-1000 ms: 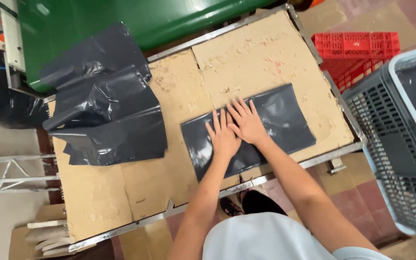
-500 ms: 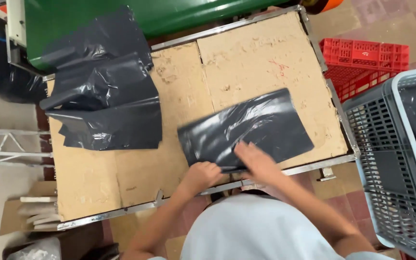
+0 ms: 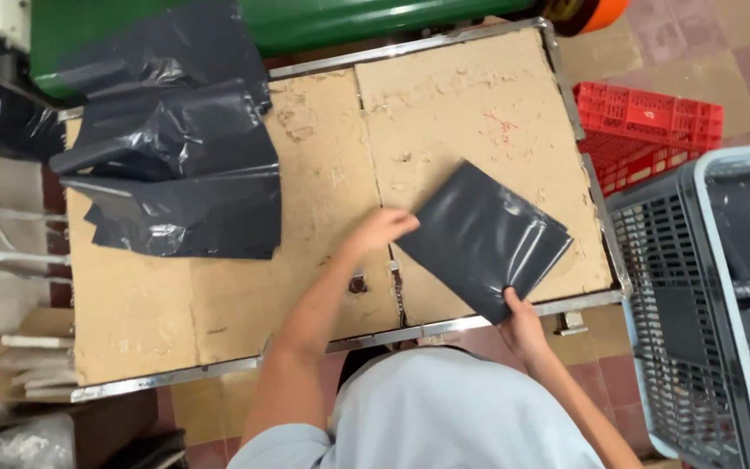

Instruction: The person repeatedly folds black plastic sheets on a wooden table and places them into a grey plastic basket. The sheets are taken from a conveyor belt, folded by hand, and stacked in the basket.

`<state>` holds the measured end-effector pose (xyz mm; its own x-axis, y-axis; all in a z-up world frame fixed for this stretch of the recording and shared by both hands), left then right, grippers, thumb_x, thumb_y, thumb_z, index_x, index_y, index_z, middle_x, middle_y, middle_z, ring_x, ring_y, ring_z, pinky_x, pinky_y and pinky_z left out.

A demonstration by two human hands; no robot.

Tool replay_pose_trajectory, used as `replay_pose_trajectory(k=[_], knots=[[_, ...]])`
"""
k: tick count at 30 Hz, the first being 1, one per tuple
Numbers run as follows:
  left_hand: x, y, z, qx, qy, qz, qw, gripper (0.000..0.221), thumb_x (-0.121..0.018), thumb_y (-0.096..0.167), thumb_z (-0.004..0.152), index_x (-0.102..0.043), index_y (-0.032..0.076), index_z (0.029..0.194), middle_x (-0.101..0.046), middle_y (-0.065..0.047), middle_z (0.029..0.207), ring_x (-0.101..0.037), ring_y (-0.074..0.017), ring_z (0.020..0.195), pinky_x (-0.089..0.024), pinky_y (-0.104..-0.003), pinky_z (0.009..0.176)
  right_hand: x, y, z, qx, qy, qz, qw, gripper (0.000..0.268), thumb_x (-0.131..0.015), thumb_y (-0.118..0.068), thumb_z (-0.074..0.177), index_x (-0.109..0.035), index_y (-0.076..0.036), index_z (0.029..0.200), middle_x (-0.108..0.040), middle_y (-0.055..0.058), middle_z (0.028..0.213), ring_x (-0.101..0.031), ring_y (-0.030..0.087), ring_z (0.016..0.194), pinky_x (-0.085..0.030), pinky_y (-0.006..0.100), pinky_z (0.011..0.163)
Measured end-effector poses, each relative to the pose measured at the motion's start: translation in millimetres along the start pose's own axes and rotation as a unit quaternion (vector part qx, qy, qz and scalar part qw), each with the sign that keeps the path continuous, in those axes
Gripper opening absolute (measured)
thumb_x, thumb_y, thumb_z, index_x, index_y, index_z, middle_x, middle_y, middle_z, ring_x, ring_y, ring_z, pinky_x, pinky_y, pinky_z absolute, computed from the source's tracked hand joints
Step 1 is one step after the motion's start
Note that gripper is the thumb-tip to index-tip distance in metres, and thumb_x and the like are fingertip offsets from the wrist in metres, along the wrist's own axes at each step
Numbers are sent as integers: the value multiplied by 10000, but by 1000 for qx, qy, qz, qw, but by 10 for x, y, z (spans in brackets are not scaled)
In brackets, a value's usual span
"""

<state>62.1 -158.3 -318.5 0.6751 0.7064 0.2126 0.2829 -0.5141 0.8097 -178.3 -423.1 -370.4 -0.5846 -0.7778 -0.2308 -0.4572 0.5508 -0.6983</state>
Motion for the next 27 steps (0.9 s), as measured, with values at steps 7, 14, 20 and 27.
replay_pose_trajectory(k=[7,14,20,27], knots=[[-114,627,-518,-95,163,277,942,329,-515,369,969,-639,123,790,-682,-69,763,-654,-277,638,-472,-436,532,-56,-743,-286,119,87,-288,946,305,-677,-169,930,-569,53,1108,-674,226,929,-655,288,764,-535,398,670],[470,-294,-1008,-197,267,63,941,216,-662,277,916,-582,133,1055,-650,-42,1053,-630,-218,1006,-471,-359,861,-1609,-1067,-502,390,64,-402,826,222,-673,-167,934,-617,-91,1135,-568,92,1117,-579,196,986,-449,322,943],[1678,-1351,-2036,-148,423,-82,890,172,-708,165,900,-651,131,1059,-716,-92,1038,-694,-256,1007,-590,-350,840,-3906,-142,614,239,-212,-217,922,383,-702,-117,955,-535,-28,1289,-632,167,1151,-644,298,1092,-544,421,912],[2448,-2436,-3020,-18,400,-260,879,242,-628,241,988,-619,74,1163,-667,-140,1105,-637,-294,1103,-512,-440,947,-5203,376,1649,-31,-163,-99,981,329,-719,-313,891,-607,-122,1134,-653,31,981,-709,242,911,-585,442,757]])
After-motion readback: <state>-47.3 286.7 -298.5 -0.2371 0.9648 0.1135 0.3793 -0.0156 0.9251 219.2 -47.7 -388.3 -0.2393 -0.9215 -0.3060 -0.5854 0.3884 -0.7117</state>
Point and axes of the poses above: each hand's wrist, its own z-axis towards the middle knuckle, its own x-axis out of the back of the hand, y = z × x, the point moved 4 cm from there along z, towards the middle knuckle
